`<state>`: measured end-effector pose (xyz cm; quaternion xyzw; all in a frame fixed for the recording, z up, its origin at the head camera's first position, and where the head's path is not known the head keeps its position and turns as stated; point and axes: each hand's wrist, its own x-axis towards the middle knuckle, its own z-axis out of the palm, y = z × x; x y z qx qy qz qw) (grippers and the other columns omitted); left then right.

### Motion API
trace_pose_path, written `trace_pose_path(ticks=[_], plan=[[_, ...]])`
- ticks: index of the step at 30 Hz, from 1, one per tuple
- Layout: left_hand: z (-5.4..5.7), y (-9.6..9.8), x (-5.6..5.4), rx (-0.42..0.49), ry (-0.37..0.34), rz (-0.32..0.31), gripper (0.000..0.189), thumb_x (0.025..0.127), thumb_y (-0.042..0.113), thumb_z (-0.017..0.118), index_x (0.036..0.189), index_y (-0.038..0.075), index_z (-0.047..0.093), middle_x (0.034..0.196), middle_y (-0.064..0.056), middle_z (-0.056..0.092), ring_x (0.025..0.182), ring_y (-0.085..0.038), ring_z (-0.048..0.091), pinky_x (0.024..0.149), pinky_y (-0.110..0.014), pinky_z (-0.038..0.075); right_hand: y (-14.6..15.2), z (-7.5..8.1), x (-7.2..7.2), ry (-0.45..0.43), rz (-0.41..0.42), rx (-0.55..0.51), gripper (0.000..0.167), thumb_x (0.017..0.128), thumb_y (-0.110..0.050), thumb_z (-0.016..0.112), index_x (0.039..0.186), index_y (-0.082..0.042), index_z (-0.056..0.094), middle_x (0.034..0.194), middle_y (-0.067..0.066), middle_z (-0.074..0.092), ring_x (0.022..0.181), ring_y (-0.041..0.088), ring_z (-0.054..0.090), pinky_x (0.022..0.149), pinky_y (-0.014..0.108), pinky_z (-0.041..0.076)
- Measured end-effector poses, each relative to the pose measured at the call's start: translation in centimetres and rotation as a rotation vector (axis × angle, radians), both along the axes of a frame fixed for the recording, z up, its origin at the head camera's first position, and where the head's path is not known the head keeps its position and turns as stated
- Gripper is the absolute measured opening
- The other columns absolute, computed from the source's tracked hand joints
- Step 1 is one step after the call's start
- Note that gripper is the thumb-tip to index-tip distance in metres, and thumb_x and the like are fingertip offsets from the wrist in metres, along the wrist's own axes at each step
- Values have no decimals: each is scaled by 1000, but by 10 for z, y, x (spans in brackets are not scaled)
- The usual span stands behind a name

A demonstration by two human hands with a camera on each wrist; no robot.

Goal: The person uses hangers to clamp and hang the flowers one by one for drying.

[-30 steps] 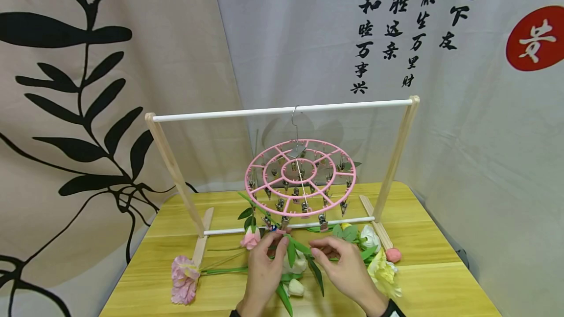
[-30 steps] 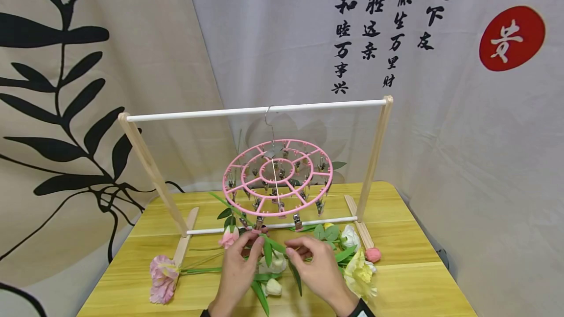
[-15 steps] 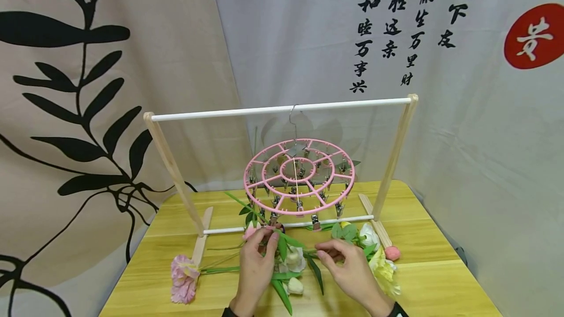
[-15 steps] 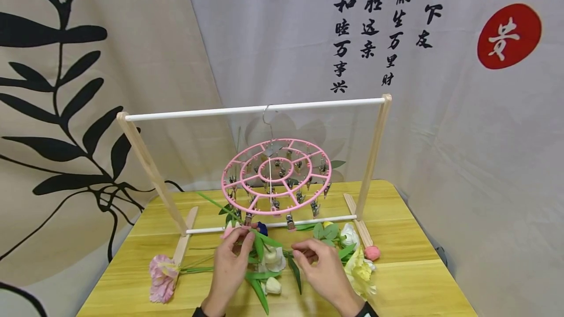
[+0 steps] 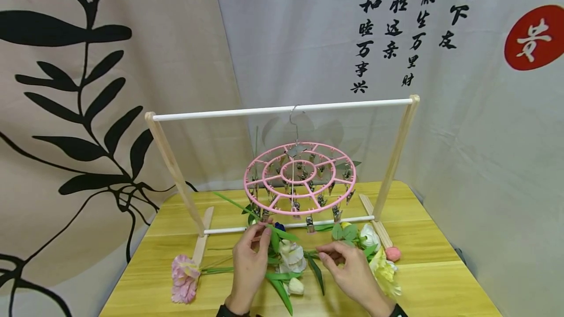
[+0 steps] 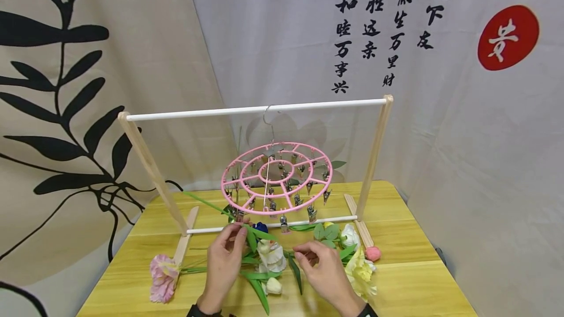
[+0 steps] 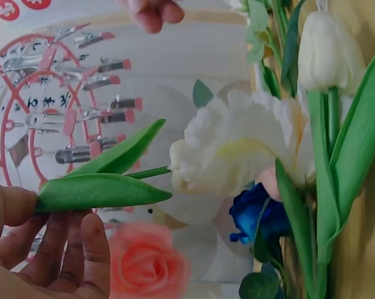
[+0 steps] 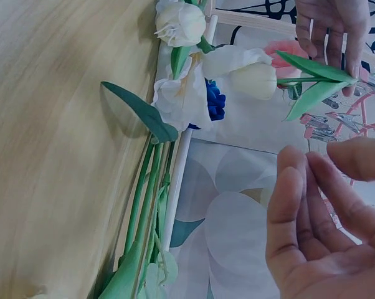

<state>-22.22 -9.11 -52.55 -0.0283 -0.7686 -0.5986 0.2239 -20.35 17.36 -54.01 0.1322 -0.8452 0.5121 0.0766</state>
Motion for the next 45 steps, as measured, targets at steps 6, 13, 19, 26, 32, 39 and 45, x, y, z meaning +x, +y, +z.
trace_pose_path(ticks=[6,13,19,26,32,39,45], plan=[[1,-9,-5,-10,8,42,15,116,16,76,127,16,86,116,-2,87,99,-12,77,81,-23,62,2,-4,-1,-8,-9,20,11,110,-16,84,117,-23,88,106,-7,86,87,4,77,75,24,65],[0,-16,-9,-50,38,70,17,116,13,75,129,16,86,120,-5,87,102,-11,78,82,-23,65,5,-10,-3,61,6,118,13,107,-8,85,113,-19,87,106,-3,85,86,0,74,73,21,65],[-1,-23,-13,-63,27,80,18,116,14,75,131,16,85,123,-6,87,107,-15,79,85,-23,65,5,-15,-3,101,18,229,13,106,-7,86,114,-18,86,108,-4,83,87,1,74,73,21,62],[-4,-29,-17,-67,25,101,18,116,14,75,130,17,85,122,-4,88,109,-18,80,88,-21,64,1,-21,-2,92,-31,360,18,100,-1,88,114,-12,87,109,3,81,90,6,74,72,22,62],[-4,-35,-17,-73,28,126,18,117,17,74,132,18,85,124,-5,87,115,-25,81,89,-21,65,3,-22,-1,83,-59,424,18,100,-5,90,117,-13,87,109,3,79,86,5,69,68,20,55],[-4,-42,-16,-77,30,148,19,117,14,73,132,15,85,124,-7,88,114,-24,81,88,-21,66,7,-26,-4,99,-83,464,16,100,-7,91,114,-13,86,105,2,77,83,4,64,66,22,49],[-3,-40,-10,-81,12,157,17,115,12,77,128,17,86,125,-3,88,112,-13,80,86,-21,66,7,-29,-6,90,-104,480,14,99,-8,92,111,-14,86,103,-1,75,82,3,62,66,23,50]])
